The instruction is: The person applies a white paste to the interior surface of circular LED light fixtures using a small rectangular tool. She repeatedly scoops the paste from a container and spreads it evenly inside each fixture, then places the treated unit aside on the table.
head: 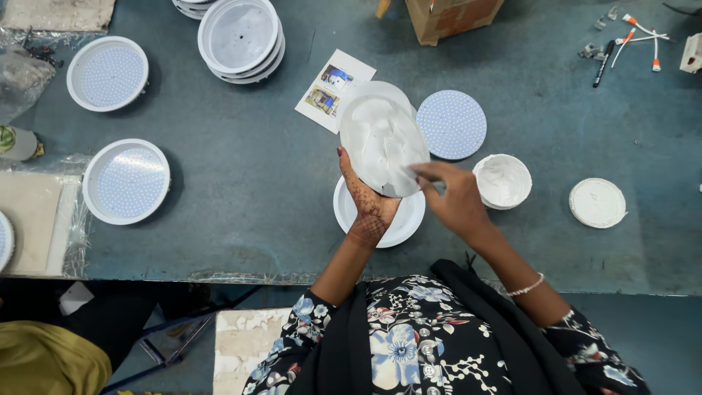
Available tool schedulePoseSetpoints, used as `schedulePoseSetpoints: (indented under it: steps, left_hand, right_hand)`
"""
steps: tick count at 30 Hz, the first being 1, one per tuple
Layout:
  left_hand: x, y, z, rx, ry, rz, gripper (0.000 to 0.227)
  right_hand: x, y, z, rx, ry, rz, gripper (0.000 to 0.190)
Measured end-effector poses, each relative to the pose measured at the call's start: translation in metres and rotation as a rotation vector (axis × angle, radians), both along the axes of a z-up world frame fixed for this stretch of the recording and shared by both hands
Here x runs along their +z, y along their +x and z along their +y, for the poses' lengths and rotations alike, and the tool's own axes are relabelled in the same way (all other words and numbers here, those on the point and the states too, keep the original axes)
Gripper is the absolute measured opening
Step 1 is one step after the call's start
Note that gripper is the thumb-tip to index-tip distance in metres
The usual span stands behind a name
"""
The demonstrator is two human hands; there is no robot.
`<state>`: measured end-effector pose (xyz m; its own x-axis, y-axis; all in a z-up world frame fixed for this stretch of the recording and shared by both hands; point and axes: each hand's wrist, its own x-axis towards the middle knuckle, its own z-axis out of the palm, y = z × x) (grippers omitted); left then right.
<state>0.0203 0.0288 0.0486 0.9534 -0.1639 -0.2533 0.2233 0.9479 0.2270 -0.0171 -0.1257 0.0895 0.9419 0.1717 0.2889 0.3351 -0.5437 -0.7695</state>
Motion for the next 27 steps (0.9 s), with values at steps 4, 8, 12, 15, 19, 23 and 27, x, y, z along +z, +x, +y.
schedulePoseSetpoints:
  steps: [4, 8, 12, 15, 19, 23, 27]
  left_hand:
    - [-0.009, 0.000, -0.006, 0.035, 0.103, -0.026, 0.085]
    - [-0.035, 0.002, -0.016, 0.078, 0.159, -0.077, 0.085]
    - [-0.061, 0.000, -0.021, 0.062, 0.207, -0.079, 0.084]
    - [-0.071, 0.000, -0.022, 0.034, 0.200, -0.083, 0.081]
    - [-0.068, -0.005, -0.023, -0.041, 0.179, -0.064, 0.077]
    - [-0.055, -0.005, -0.020, -0.119, 0.150, -0.049, 0.074]
    - [-0.049, -0.004, -0.014, -0.147, 0.127, 0.000, 0.073]
  right_hand:
    - [-0.003, 0.014, 0.005, -0.153, -0.063, 0.100, 0.029]
    - [-0.005, 0.020, 0.020, -0.229, -0.058, 0.034, 0.040]
    - [0.004, 0.024, 0.027, -0.150, 0.026, 0.045, 0.035]
    - [0.014, 0.036, 0.028, -0.151, 0.061, 0.121, 0.031]
    - [0.022, 0.054, 0.032, -0.104, 0.145, -0.043, 0.022]
    - [0.014, 0.049, 0.040, -0.029, 0.044, -0.293, 0.023]
    - [0.000, 0.026, 0.043, 0.016, -0.029, -0.317, 0.032]
